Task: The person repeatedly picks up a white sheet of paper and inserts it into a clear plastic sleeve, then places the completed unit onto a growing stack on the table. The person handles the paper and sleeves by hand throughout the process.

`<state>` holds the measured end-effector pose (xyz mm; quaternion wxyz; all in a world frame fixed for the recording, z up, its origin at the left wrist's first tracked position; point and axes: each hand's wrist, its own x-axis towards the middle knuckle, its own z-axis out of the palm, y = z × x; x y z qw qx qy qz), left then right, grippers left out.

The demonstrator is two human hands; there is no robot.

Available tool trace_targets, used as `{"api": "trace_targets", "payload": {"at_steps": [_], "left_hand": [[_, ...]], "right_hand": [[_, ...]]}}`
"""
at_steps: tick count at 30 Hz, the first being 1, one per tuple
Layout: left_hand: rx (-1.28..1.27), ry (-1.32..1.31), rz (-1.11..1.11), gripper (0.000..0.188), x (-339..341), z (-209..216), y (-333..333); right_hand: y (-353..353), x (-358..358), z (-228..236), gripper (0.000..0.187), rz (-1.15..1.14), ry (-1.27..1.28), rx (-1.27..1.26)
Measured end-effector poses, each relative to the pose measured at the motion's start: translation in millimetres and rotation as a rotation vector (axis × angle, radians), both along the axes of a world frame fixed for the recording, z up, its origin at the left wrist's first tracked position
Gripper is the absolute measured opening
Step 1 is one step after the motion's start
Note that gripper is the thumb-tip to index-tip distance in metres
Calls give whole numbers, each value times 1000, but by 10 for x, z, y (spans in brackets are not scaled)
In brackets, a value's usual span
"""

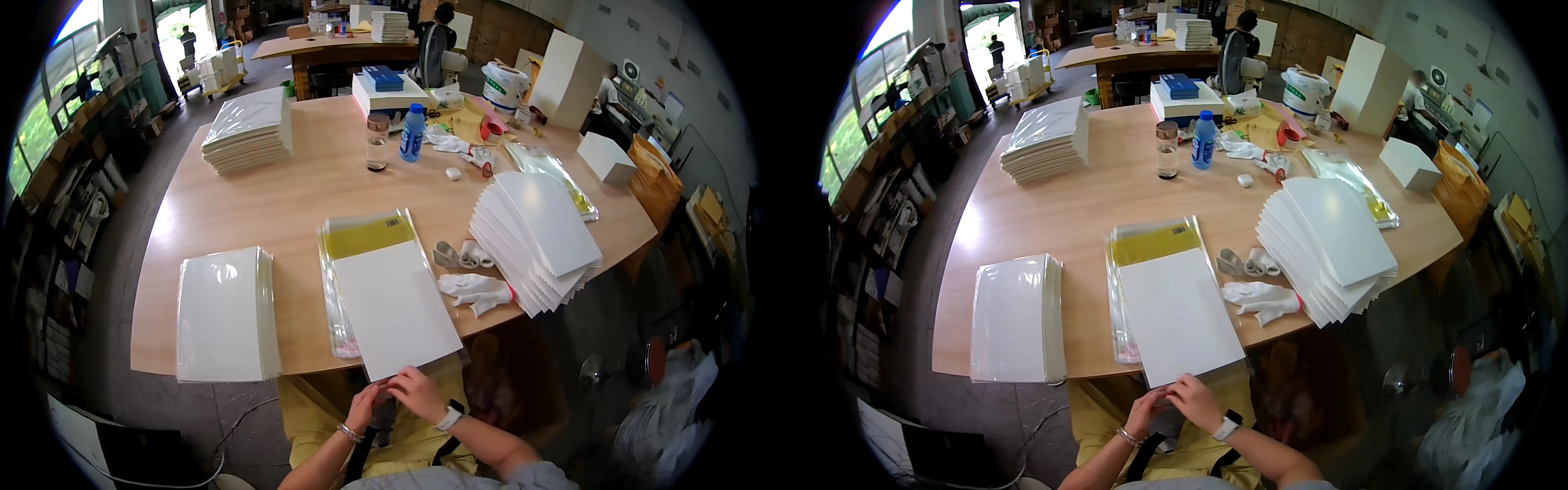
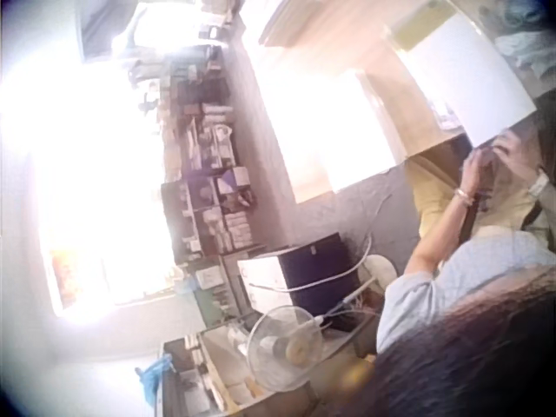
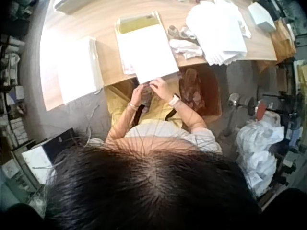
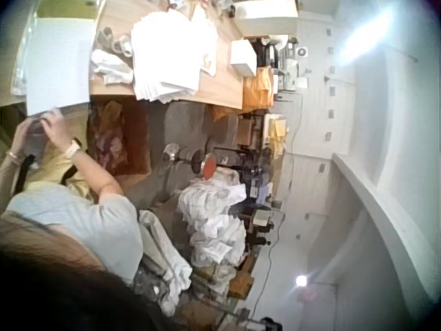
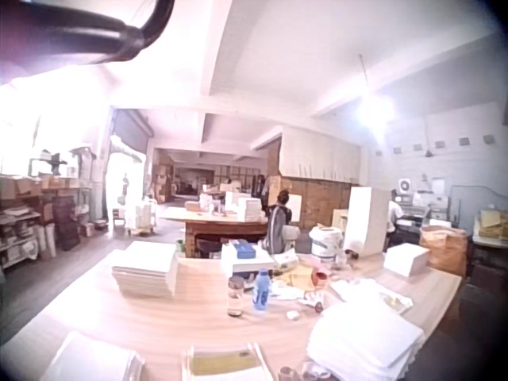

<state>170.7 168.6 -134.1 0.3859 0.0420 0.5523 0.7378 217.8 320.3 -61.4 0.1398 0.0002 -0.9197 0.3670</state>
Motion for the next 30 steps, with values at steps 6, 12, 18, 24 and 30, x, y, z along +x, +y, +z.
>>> {"api": "trace_targets", "payload": {"at_steps": [6, 12, 18, 24, 30], "left_hand": [[73, -103, 288, 29, 39, -279, 65], [-87, -117, 189, 36, -40, 211, -73], [-385, 595, 248, 22, -93, 34, -207], [-706, 1661, 191, 27, -266, 516, -181], [-502, 1363, -5, 13, -552, 389, -184]], "right_hand": [[-238, -155, -156, 10, 195, 10, 275], [1936, 962, -86, 12, -873, 137, 341], [2423, 2153, -1585, 33, -201, -1044, 263], [1273, 547, -360, 41, -130, 122, 116], [1437, 183, -92, 9, 17, 85, -168]]}}
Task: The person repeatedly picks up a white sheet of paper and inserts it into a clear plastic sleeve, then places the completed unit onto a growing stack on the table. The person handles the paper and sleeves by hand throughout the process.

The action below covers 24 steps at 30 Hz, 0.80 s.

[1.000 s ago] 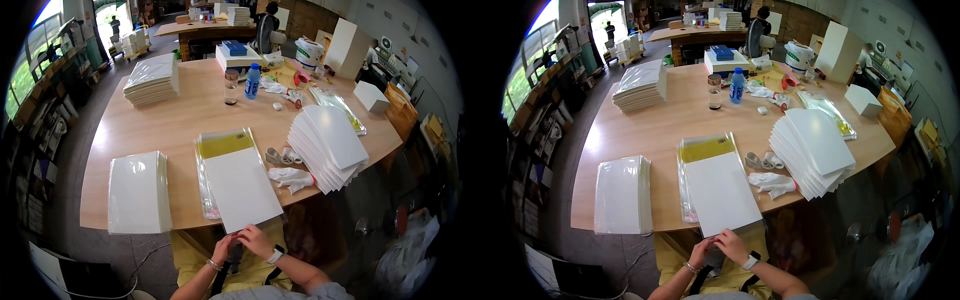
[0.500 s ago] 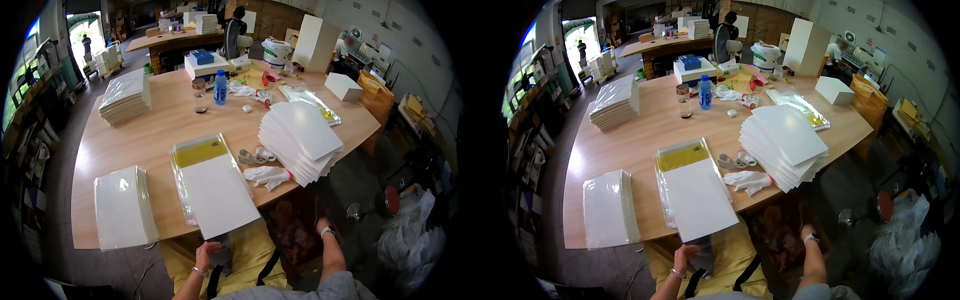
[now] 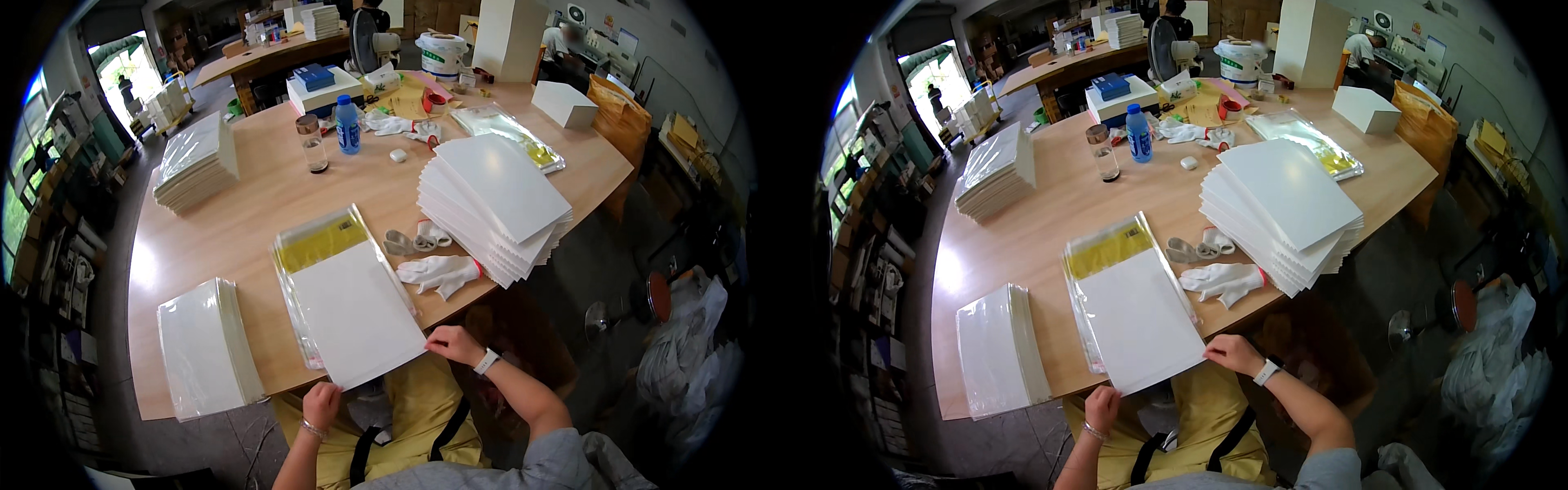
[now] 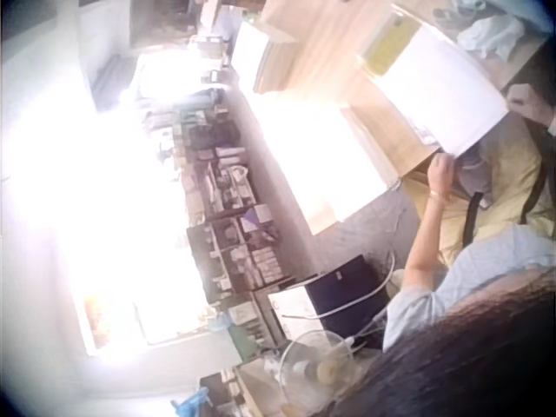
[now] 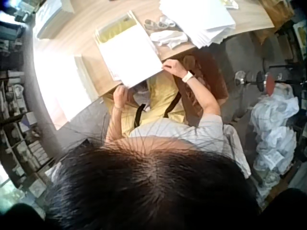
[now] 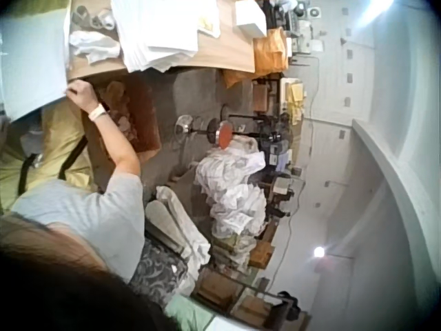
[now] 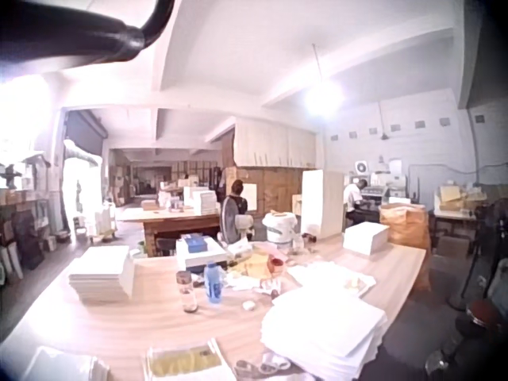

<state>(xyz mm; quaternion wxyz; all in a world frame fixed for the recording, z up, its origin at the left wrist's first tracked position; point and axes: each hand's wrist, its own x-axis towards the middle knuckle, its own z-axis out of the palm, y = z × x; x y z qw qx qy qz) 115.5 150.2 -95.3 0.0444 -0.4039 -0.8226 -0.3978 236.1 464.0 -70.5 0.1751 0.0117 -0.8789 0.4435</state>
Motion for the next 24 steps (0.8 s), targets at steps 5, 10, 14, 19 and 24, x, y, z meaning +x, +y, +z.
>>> {"api": "trace_targets", "payload": {"at_steps": [5, 10, 14, 19, 24], "left_hand": [[230, -746, 284, 21, 25, -300, 100], [537, -1269, 324, 17, 159, -50, 181], [309, -928, 162, 20, 145, 153, 188], [211, -633, 167, 19, 160, 717, -260], [301, -310, 421, 16, -284, 1045, -1486]], "right_hand": [[-195, -159, -177, 17, -381, -195, 176], [-203, -110, -340, 20, -404, -250, -352], [-221, -51, -478, 16, -363, -194, -439], [-748, -55, -292, 13, -289, -192, -559], [-1802, -813, 117, 20, 22, -184, -578]]}}
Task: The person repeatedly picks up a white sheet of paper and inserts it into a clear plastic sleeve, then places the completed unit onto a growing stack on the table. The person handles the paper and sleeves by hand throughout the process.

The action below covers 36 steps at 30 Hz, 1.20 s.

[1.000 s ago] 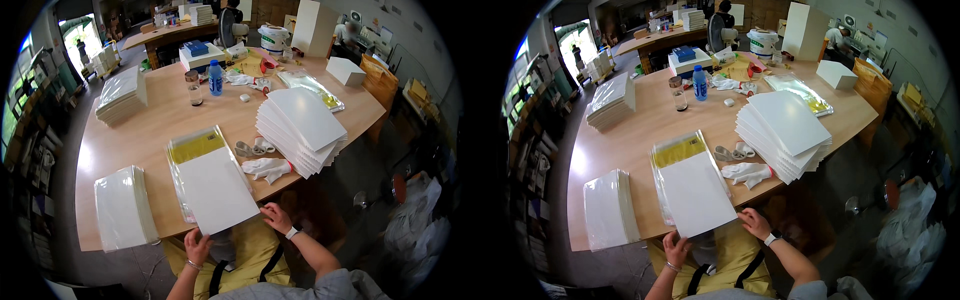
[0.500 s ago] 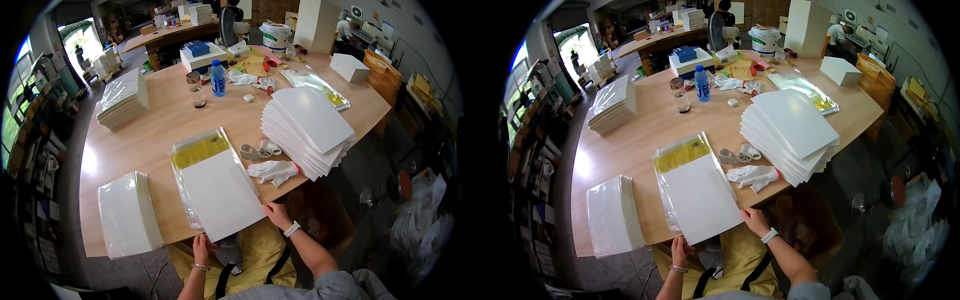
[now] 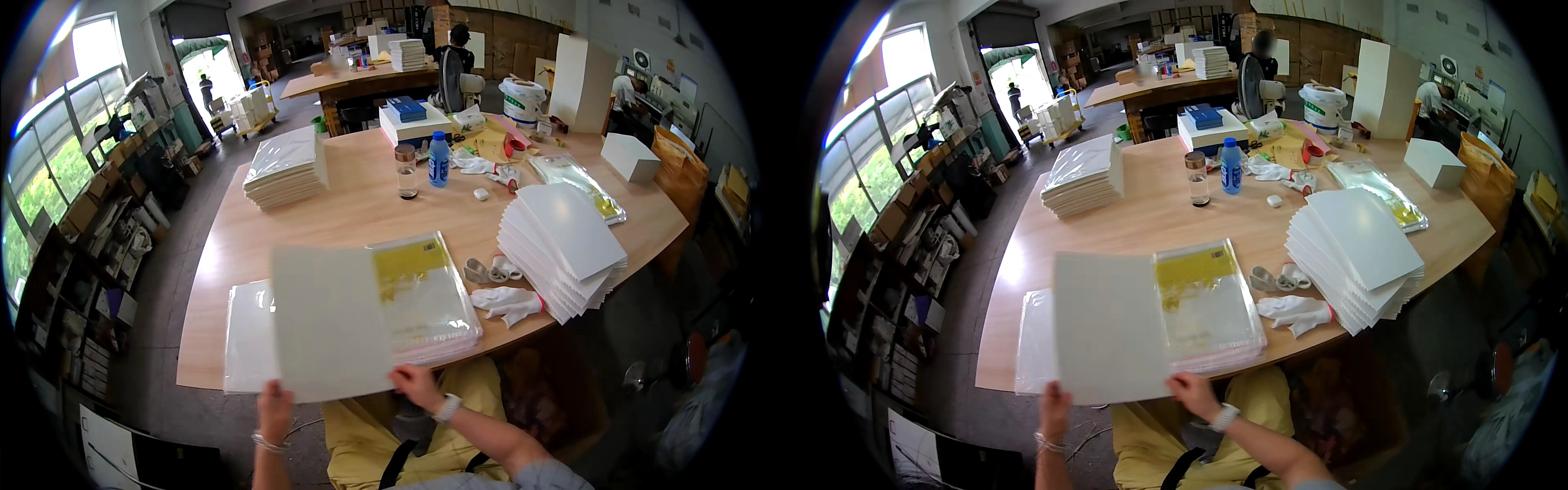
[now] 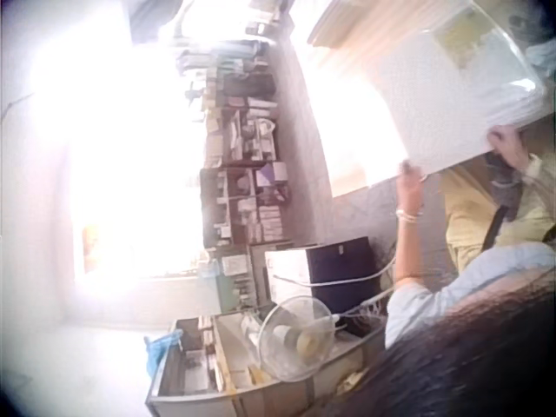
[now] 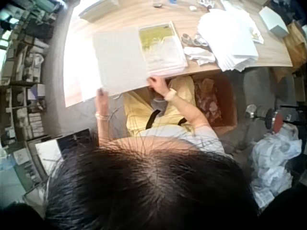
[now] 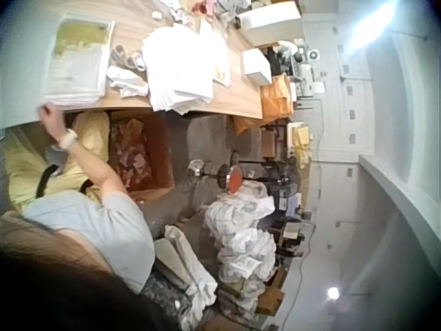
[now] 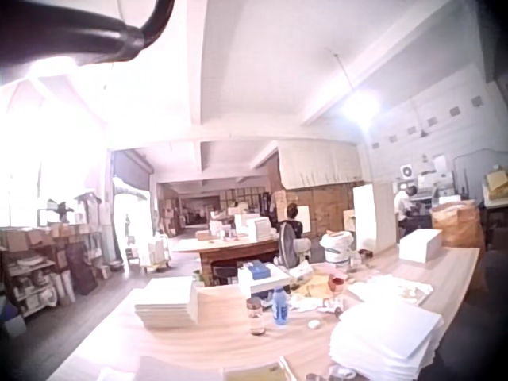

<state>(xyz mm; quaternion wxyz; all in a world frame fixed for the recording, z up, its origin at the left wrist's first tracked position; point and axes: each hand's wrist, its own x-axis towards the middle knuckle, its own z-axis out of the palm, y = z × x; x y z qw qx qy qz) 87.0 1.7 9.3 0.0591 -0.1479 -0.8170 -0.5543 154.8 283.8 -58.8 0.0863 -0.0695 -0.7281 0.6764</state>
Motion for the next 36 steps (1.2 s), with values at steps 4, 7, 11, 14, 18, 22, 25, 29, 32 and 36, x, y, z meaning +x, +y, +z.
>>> {"api": "trace_targets", "payload": {"at_steps": [4, 7, 11, 14, 18, 22, 25, 29, 32, 36], "left_hand": [[23, 48, 243, 22, -684, -224, -1158], [-102, 44, 282, 36, -887, -967, -1817], [-20, -163, 315, 46, -1039, -813, -1608], [-768, 166, 368, 47, -1136, -1169, -1883], [-201, 615, 612, 37, -505, -169, -803], [217, 183, -9, 30, -305, -251, 145], [126, 200, -236, 9, -320, -83, 1284], [-158, 273, -462, 22, -523, -218, 2199], [-400, 396, -402, 23, -564, -380, 2623], [-1029, 450, -497, 15, -628, -708, 2853]], "right_hand": [[-1035, -803, 24, 28, 266, 67, -182], [-1411, -923, 145, 35, 370, 34, 233], [-1260, -995, 95, 34, 325, 37, 253], [-893, -793, -99, 26, 481, -59, -437], [585, 115, 341, 20, 20, 66, -334], [1998, 827, 1128, 16, -750, 386, -315], [2914, 1194, 1108, 27, -960, 446, -498], [3367, 1188, 1113, 55, -903, 315, -673], [3317, 1139, 1214, 55, -904, 290, -721], [3420, 1232, 1214, 44, -884, 283, -779]]}}
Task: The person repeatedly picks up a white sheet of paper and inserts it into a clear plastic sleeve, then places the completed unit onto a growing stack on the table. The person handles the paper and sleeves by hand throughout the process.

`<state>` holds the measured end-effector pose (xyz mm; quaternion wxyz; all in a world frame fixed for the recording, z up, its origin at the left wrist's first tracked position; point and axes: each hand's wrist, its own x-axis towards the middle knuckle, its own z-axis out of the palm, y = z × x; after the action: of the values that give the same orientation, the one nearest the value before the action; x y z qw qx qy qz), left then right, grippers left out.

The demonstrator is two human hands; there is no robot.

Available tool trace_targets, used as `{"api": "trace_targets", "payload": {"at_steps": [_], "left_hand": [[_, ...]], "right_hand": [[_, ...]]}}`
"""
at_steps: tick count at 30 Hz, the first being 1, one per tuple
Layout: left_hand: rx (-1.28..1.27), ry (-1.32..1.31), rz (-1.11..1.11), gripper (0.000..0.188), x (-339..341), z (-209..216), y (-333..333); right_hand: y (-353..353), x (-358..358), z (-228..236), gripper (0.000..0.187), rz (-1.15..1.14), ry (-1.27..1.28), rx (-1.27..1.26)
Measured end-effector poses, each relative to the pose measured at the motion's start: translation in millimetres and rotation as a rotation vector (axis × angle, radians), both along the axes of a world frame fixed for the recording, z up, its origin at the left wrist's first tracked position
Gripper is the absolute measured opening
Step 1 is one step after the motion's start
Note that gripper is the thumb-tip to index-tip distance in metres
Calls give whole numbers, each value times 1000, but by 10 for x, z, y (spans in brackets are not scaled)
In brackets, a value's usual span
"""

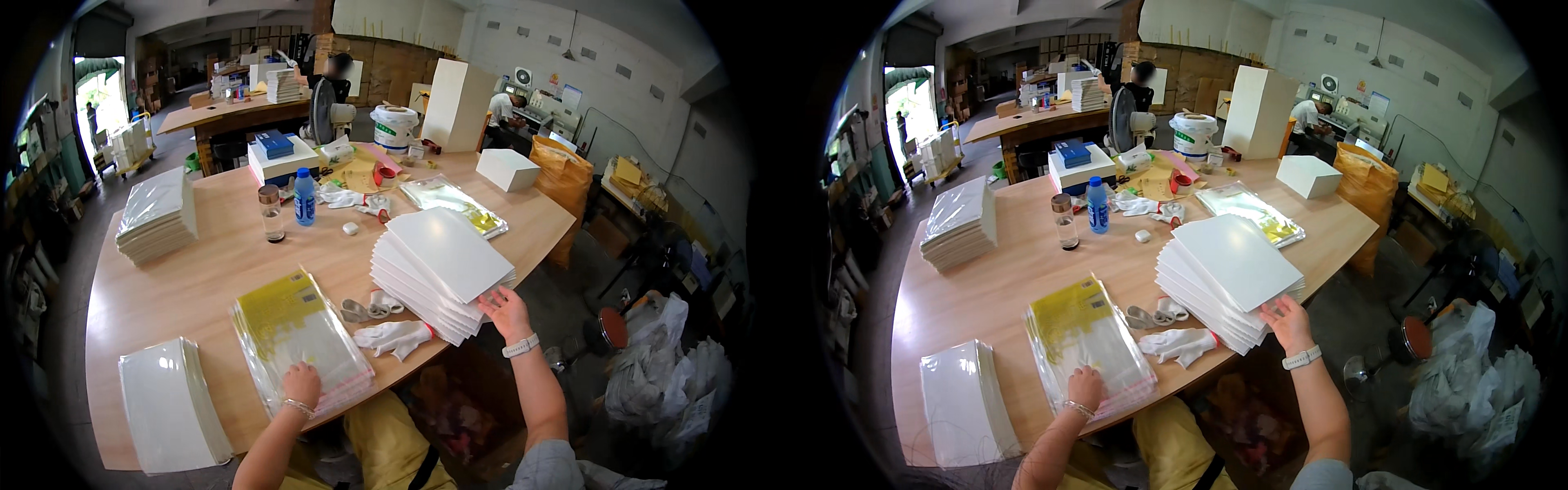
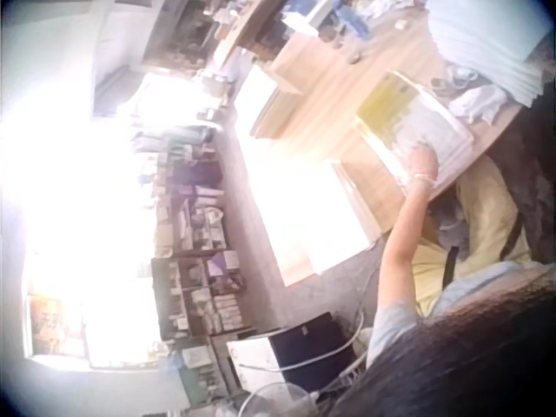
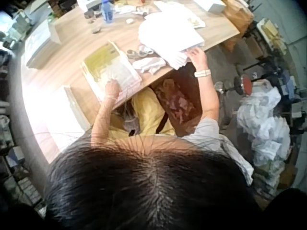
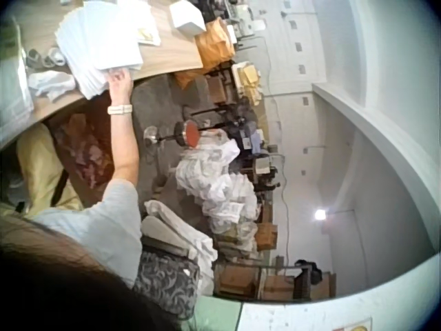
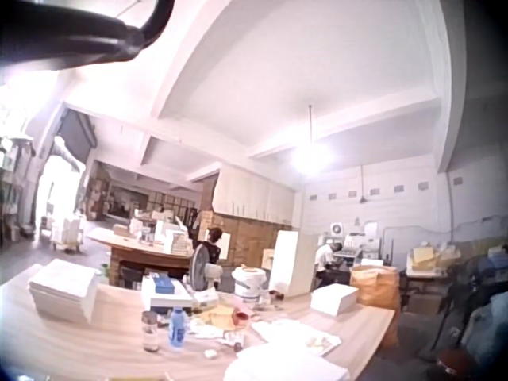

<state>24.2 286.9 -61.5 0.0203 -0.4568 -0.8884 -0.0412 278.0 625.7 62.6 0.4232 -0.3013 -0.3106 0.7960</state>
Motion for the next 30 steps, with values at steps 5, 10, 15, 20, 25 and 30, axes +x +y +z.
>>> {"api": "trace_targets", "payload": {"at_steps": [5, 10, 15, 20, 25, 30], "left_hand": [[45, 123, -3, 11, -104, -185, -21], [311, -38, -99, 8, -233, -71, -106], [369, -86, -18, 7, -208, 39, -424], [321, -168, 59, 10, -179, -69, -578], [330, -184, 104, 12, -218, -212, -574], [538, 134, -62, 17, -230, -238, -745]], "right_hand": [[-60, -80, 183, 28, -2, 43, -42], [421, -276, 168, 17, 55, -110, 69], [292, -261, 146, 14, -23, -292, 507], [-979, 278, 76, 26, 194, -240, 586], [-1887, 715, -421, 26, 652, -260, 74], [-2370, 778, -900, 27, 414, -235, -93]]}}
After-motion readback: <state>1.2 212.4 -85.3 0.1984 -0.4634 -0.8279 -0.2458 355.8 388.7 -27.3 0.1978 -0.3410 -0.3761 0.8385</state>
